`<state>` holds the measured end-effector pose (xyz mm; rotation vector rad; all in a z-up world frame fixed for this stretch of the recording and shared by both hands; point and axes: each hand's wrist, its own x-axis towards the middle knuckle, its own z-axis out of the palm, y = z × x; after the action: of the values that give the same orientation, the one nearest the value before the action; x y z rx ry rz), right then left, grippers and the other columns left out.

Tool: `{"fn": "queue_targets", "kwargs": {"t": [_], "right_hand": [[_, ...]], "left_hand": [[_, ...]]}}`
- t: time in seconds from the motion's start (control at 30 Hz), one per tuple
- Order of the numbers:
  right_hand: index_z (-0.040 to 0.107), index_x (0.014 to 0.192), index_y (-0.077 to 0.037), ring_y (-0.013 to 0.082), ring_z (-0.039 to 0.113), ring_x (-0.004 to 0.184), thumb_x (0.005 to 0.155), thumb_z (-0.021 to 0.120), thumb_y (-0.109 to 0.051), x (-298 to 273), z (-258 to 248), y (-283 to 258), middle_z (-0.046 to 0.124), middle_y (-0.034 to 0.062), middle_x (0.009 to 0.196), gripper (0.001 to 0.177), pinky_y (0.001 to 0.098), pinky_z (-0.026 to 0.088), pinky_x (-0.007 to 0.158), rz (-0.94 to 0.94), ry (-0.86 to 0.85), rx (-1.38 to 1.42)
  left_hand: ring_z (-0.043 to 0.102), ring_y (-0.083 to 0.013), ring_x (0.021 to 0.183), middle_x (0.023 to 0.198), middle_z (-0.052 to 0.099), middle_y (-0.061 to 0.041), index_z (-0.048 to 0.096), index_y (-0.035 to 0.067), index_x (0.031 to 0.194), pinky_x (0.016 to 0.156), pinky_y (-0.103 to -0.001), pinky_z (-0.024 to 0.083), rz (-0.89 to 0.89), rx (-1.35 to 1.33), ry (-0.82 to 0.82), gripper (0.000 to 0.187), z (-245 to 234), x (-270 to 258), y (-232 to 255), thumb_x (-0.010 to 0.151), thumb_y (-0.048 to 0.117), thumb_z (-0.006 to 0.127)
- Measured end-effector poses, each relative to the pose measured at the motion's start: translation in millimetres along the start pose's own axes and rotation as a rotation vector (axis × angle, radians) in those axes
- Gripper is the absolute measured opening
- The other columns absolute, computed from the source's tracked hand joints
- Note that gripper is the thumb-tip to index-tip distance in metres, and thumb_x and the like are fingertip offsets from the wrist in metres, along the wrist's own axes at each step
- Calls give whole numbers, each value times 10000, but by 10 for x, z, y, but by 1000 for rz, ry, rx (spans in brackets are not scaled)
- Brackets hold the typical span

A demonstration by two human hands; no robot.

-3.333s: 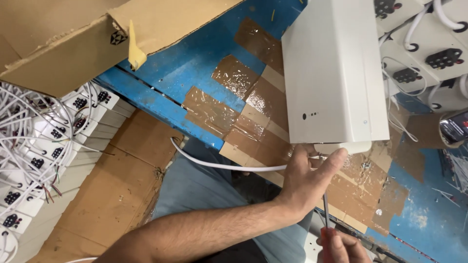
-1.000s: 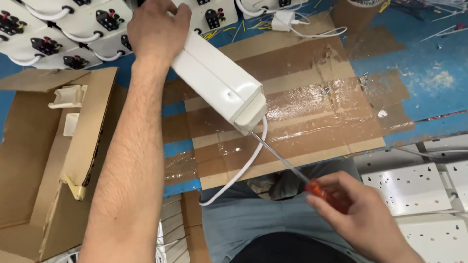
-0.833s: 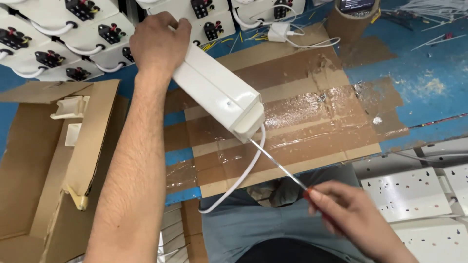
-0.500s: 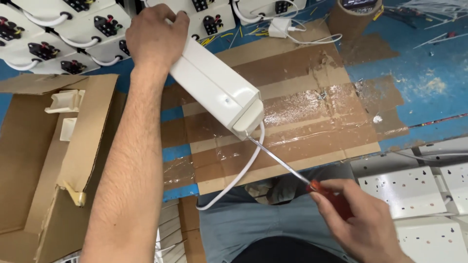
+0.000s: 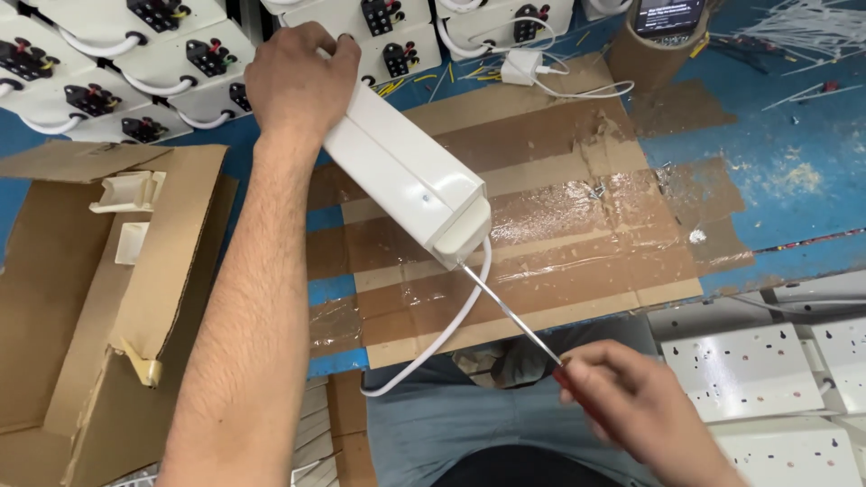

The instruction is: Assembling white electrical units by using a screwdriver to fasten wire entry covers.

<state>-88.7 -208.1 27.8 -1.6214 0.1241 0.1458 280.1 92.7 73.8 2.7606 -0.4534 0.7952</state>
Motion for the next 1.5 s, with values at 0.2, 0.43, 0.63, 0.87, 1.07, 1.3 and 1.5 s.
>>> {"fn": "queue_targets", "kwargs": {"t": [0.2, 0.43, 0.63, 0.87, 1.07, 1.3, 1.5], "right_hand": [[655, 1111, 26, 89, 586, 534, 937, 727, -226, -39, -96, 230, 731, 112, 838, 314, 247, 474, 425, 501, -197, 504], [676, 1160, 14, 99, 573, 575, 990, 652, -215, -35, -57, 145, 752, 102, 884, 286, 260, 465, 479, 148, -12, 85], [653, 1119, 52, 100, 531, 507, 939, 710, -142, -96, -8, 202, 722, 135, 882, 271, 253, 409, 405, 554, -197, 766], [690, 1104, -77, 90, 511, 477, 926, 653, -265, 37, 86, -125, 725, 60, 789, 262, 244, 368, 403, 395, 44, 159], [668, 1065, -52, 81, 573, 517, 925, 691, -250, -83, 102, -43, 689, 57, 723, 243, 239, 421, 423, 304, 44, 63], [683, 965, -53, 99, 545, 449, 901, 683, -282, 49, -16, 75, 763, 51, 743, 238, 263, 398, 362, 577, -44, 414], [624, 1049, -39, 53, 601, 589, 899, 750, -171, -138, 10, 55, 667, 5, 802, 236, 221, 459, 508, 123, -43, -23]], "left_hand": [[746, -250, 632, 787, 742, -151, 773, 54, 1055, 622, -401, 616, -129, -87, -117, 384, -105, -38, 75, 990, 403, 628], [738, -256, 652, 775, 761, -142, 800, 69, 983, 646, -427, 608, -107, -25, -86, 352, -80, 16, 86, 968, 389, 654], [747, -250, 631, 793, 762, -129, 801, 60, 956, 644, -419, 605, -54, -82, -15, 331, -29, -69, 1, 957, 372, 687], [731, -241, 599, 707, 744, -122, 798, 63, 949, 611, -402, 600, -65, -94, -11, 312, -46, -14, 46, 957, 354, 688], [728, -230, 574, 717, 745, -115, 804, 59, 939, 590, -392, 599, -9, -107, 29, 314, -41, -78, 5, 962, 351, 692], [710, -219, 555, 689, 746, -108, 809, 61, 951, 598, -400, 582, 8, -33, 3, 298, 1, -38, -17, 969, 327, 674], [728, -231, 595, 755, 752, -134, 800, 60, 975, 610, -383, 604, -13, -98, -42, 324, -30, -28, -20, 1020, 354, 673]]}}
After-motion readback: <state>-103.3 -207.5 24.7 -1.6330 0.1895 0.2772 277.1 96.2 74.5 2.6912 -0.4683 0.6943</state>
